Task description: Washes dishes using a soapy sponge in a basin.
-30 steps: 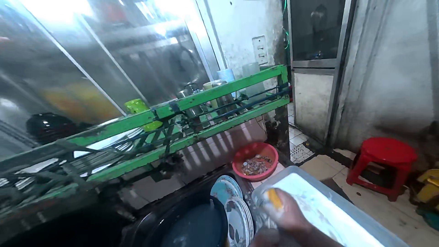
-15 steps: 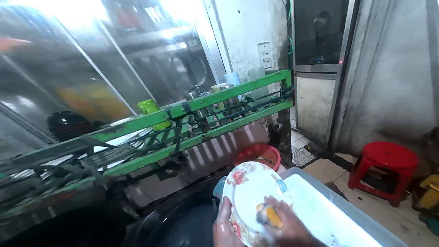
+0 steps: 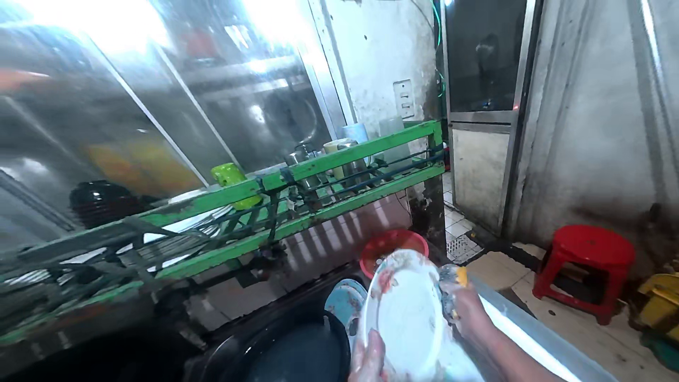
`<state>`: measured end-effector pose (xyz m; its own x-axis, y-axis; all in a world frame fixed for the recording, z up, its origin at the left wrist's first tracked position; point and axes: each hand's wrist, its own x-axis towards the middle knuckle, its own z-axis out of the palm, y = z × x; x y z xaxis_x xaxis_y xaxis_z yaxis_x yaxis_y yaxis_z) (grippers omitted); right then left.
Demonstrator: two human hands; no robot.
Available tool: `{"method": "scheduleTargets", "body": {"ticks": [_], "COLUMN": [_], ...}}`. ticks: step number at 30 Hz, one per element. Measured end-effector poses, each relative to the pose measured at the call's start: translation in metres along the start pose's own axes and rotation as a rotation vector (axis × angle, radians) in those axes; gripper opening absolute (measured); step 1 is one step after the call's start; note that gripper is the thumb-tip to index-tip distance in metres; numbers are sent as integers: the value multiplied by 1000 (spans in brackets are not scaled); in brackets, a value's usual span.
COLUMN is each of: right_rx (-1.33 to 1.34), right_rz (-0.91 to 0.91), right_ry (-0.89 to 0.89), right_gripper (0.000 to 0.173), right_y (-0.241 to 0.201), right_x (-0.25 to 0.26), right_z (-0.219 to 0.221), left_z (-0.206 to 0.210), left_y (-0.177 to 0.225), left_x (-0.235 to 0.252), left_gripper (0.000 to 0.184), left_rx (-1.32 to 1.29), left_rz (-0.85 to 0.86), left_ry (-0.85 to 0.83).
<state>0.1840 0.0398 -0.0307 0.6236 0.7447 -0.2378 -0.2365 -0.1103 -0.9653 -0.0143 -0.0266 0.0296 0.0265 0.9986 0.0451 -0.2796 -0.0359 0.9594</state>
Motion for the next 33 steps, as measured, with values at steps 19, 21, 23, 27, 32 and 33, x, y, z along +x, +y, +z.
{"method": "scheduleTargets", "body": {"ticks": [19,21,23,27,32,33], "right_rx": [-506,-516,-438,-394,-652,-603], "right_rz": [-740,-681,-351,-239,-995,-907], "right_ry": [-381,-310,-157,-87,-512,-494], "right_gripper": [58,53,48,47,34,35], "right_y": [-10,-31,-55,-62,-65,-66], "right_x": [-69,-51,-21,-4,-77,-71], "right_z": [-12,-17,-34,-46,-9,-9], "left_z": [28,29,27,21,20,19], "left_y": [-29,-25,-26,-17,-5,-4], "left_x": [23,14,2,-8,21,18], "left_gripper": [42,77,93,64,33,38], "left_rx": [108,55,-49,-13,2,-27], "left_rz": [-307,-289,-271,-378,-401,-383], "left_ry": [-256,-392,-519,-546,-469,-447]}}
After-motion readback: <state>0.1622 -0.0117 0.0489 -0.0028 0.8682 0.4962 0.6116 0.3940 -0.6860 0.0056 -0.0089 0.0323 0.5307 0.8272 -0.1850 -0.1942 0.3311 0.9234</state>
